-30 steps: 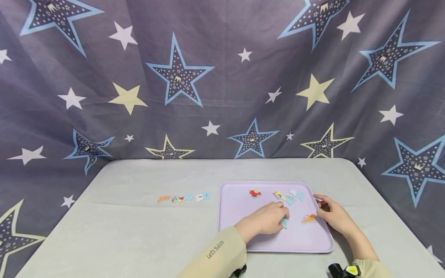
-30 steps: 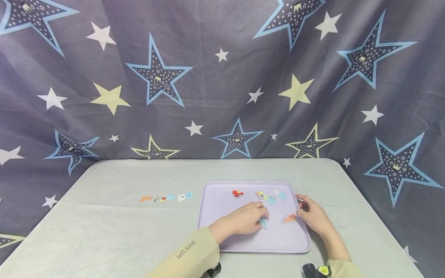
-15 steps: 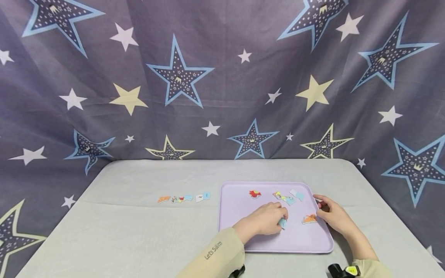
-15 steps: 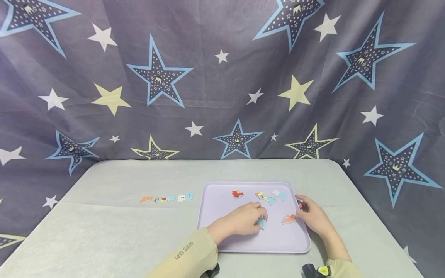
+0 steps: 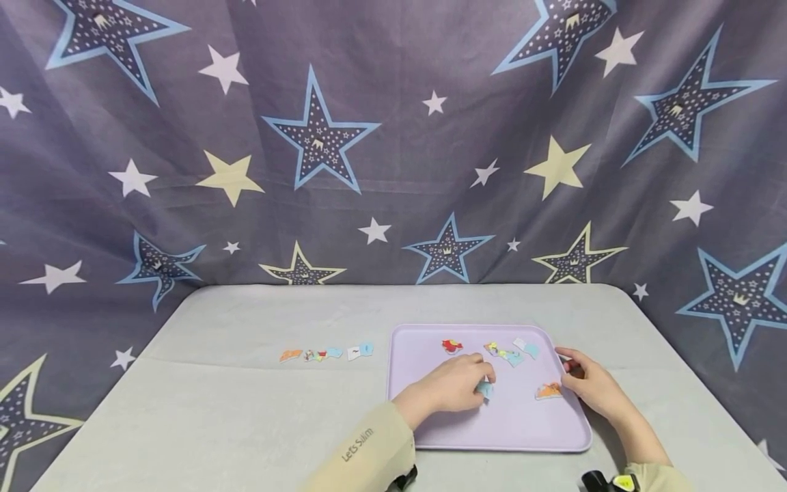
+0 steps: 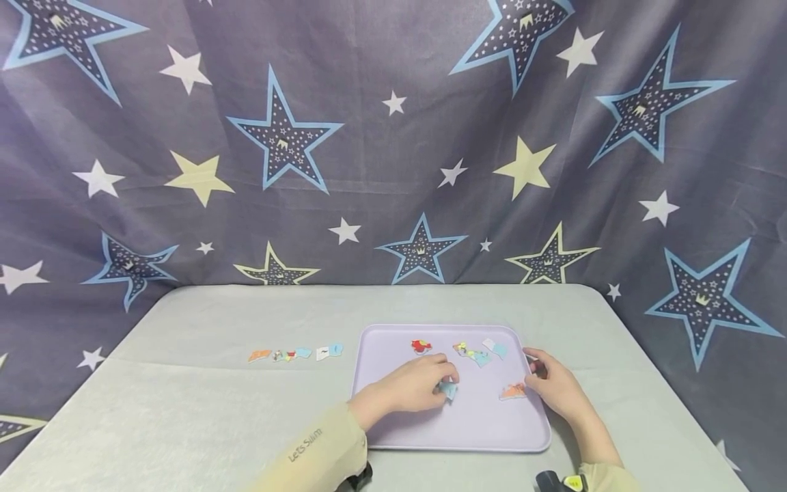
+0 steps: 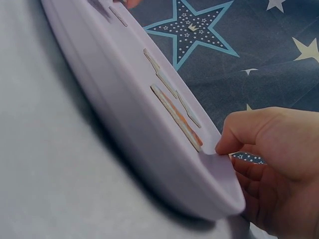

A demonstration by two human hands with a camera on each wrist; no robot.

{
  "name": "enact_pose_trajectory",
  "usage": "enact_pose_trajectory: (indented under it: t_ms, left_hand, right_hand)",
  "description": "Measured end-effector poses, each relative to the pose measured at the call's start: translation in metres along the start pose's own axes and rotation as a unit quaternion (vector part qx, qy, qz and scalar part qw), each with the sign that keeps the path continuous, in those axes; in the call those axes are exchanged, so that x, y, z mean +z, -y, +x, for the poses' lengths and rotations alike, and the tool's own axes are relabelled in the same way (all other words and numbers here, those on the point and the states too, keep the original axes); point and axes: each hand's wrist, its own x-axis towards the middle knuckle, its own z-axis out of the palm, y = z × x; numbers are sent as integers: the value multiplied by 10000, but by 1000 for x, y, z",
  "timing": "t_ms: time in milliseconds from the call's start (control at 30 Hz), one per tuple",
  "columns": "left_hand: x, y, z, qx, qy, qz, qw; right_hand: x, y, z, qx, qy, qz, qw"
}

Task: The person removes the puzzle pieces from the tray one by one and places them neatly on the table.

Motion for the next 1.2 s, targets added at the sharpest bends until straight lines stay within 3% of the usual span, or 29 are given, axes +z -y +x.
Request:
enact_pose_trajectory:
  t_ms: [367, 667, 1200]
  left_hand:
    - [-13, 23, -19, 25, -314, -118, 9994]
    - [-22, 41, -38, -292, -508, -486, 9971]
    - [-39, 92, -93, -860, -990, -742, 9886]
  right_hand:
    - [-1, 0, 0, 1, 8, -73, 10000]
    - [0, 0, 0, -31, 3, -48, 10000]
    - [-1, -2, 0, -19, -2, -79, 10000]
